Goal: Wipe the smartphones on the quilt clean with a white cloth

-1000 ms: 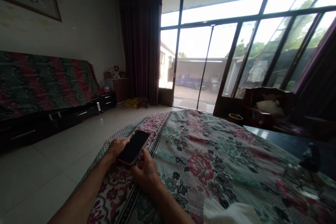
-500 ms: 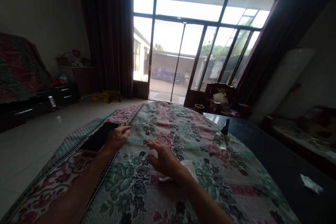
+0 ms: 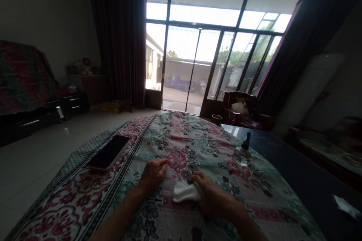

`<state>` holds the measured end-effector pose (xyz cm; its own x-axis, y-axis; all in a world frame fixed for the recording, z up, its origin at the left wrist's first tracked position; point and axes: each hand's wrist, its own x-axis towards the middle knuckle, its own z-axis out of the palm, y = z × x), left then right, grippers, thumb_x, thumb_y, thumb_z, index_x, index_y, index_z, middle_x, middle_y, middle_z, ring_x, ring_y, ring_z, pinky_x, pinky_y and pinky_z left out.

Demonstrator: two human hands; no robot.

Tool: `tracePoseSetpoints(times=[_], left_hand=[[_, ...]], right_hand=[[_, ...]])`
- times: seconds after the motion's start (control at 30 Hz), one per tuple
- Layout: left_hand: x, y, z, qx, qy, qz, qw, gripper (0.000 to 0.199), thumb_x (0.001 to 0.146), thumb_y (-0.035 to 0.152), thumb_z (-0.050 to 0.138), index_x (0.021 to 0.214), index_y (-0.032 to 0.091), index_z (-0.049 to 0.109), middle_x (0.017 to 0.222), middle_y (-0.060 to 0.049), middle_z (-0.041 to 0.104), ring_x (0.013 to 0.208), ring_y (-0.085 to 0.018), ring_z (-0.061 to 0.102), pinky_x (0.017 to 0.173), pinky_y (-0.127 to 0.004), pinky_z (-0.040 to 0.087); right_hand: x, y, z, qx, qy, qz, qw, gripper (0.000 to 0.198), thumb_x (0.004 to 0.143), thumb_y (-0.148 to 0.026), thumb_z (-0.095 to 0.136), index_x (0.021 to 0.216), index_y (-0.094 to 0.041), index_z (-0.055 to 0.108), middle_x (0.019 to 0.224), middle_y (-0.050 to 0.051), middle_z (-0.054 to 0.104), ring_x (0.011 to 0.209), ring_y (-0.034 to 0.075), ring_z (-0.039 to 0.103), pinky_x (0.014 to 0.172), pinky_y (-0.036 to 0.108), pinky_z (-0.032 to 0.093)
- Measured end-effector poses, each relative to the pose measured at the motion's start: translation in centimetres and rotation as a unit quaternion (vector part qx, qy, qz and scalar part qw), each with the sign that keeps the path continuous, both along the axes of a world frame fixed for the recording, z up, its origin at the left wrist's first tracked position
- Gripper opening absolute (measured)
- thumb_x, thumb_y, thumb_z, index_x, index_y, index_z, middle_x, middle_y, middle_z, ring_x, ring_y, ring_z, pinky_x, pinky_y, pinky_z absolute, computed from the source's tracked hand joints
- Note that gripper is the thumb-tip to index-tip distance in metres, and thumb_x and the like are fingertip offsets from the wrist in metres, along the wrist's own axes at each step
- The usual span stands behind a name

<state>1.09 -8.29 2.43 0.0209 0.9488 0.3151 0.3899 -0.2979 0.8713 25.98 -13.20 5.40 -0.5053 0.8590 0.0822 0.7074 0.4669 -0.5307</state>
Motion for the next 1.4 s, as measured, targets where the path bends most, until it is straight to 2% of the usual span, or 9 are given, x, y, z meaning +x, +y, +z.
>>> tracePoseSetpoints(times=[0.1,0.23,0.37,0.47,0.77,1.0,1.13,1.3,1.4], left_hand=[[0.1,-0.2,0.0,-0.053,-0.07,-0.042,0.995,0.024,0.073,0.03,0.068,0.094,0.021,0.078,0.097,-0.008,0.076,0.095,-0.027,0.067,0.086,-0.031,0.049],[0.7,-0.9,0.6,-0.193,-0.207,-0.119,0.952,0.053,0.075,0.053,0.068,0.115,0.018,0.07,0.108,-0.012,0.073,0.104,-0.028,0.065,0.079,-0.032,0.05],[1.8,-1.5,0.7,-0.237,-0.307,-0.181,0.904,0.058,0.069,0.06,0.073,0.105,0.015,0.071,0.096,-0.012,0.075,0.092,-0.027,0.069,0.073,-0.03,0.052],[2.4,-1.3,0.0,-0.26,-0.373,-0.193,0.869,0.047,0.068,0.054,0.077,0.091,0.014,0.072,0.078,-0.01,0.074,0.079,-0.027,0.071,0.069,-0.031,0.054],[3.2,-1.1,0.7,-0.302,-0.451,-0.106,0.833,0.017,0.081,0.027,0.07,0.088,0.012,0.071,0.08,-0.009,0.075,0.078,-0.023,0.072,0.073,-0.027,0.056],[4.2,1.4,1.7,-0.347,-0.463,-0.004,0.815,0.017,0.088,0.022,0.06,0.075,0.012,0.064,0.059,-0.006,0.068,0.05,-0.018,0.065,0.051,-0.025,0.053],[5.5,2.4,1.3,-0.363,-0.455,-0.007,0.813,0.021,0.09,0.027,0.058,0.072,0.016,0.06,0.055,-0.003,0.065,0.045,-0.016,0.062,0.047,-0.024,0.053],[6.6,2.6,0.5,-0.366,-0.498,-0.094,0.781,0.012,0.09,0.025,0.059,0.085,0.016,0.063,0.066,-0.004,0.07,0.058,-0.019,0.07,0.06,-0.028,0.059],[6.3,3.0,-0.1,-0.365,-0.519,-0.071,0.77,0.012,0.092,0.024,0.056,0.086,0.017,0.063,0.067,-0.003,0.07,0.055,-0.018,0.069,0.059,-0.03,0.06]], right_hand=[[-0.9,1.2,0.4,0.02,0.065,-0.048,0.997,0.033,0.069,-0.01,0.047,0.096,-0.019,0.064,0.085,0.004,0.065,0.078,0.019,0.058,0.073,0.03,0.044],[-2.5,2.8,0.8,-0.082,0.231,-0.113,0.963,0.026,0.076,-0.023,0.047,0.096,-0.018,0.063,0.078,0.002,0.062,0.071,0.017,0.054,0.063,0.027,0.041],[-4.5,3.2,-0.2,-0.244,0.384,-0.023,0.89,0.036,0.081,-0.046,0.051,0.099,-0.017,0.063,0.076,0.001,0.06,0.067,0.015,0.053,0.061,0.026,0.042],[-5.6,3.2,-1.4,-0.293,0.414,0.0,0.862,0.046,0.077,-0.058,0.059,0.095,-0.016,0.063,0.073,0.0,0.059,0.063,0.013,0.051,0.059,0.024,0.041],[-7.0,2.9,-2.6,-0.302,0.454,-0.095,0.833,0.057,0.068,-0.071,0.062,0.08,-0.015,0.061,0.065,0.0,0.055,0.056,0.011,0.047,0.055,0.024,0.037],[-7.3,2.4,-2.0,-0.291,0.452,-0.062,0.841,0.028,0.064,-0.031,0.069,0.086,-0.016,0.065,0.068,-0.003,0.058,0.056,0.009,0.046,0.054,0.021,0.035],[-7.0,2.3,-2.3,-0.268,0.47,-0.094,0.836,0.038,0.057,-0.019,0.065,0.095,-0.015,0.065,0.071,-0.002,0.06,0.057,0.01,0.049,0.051,0.02,0.037],[-5.8,2.8,-2.8,-0.298,0.465,-0.111,0.826,0.03,0.055,-0.022,0.063,0.084,-0.014,0.065,0.067,-0.002,0.057,0.053,0.009,0.048,0.048,0.02,0.038],[-3.9,3.8,-2.3,-0.316,0.417,-0.081,0.848,0.035,0.057,-0.026,0.067,0.09,-0.016,0.066,0.073,-0.001,0.062,0.057,0.011,0.053,0.053,0.022,0.043]])
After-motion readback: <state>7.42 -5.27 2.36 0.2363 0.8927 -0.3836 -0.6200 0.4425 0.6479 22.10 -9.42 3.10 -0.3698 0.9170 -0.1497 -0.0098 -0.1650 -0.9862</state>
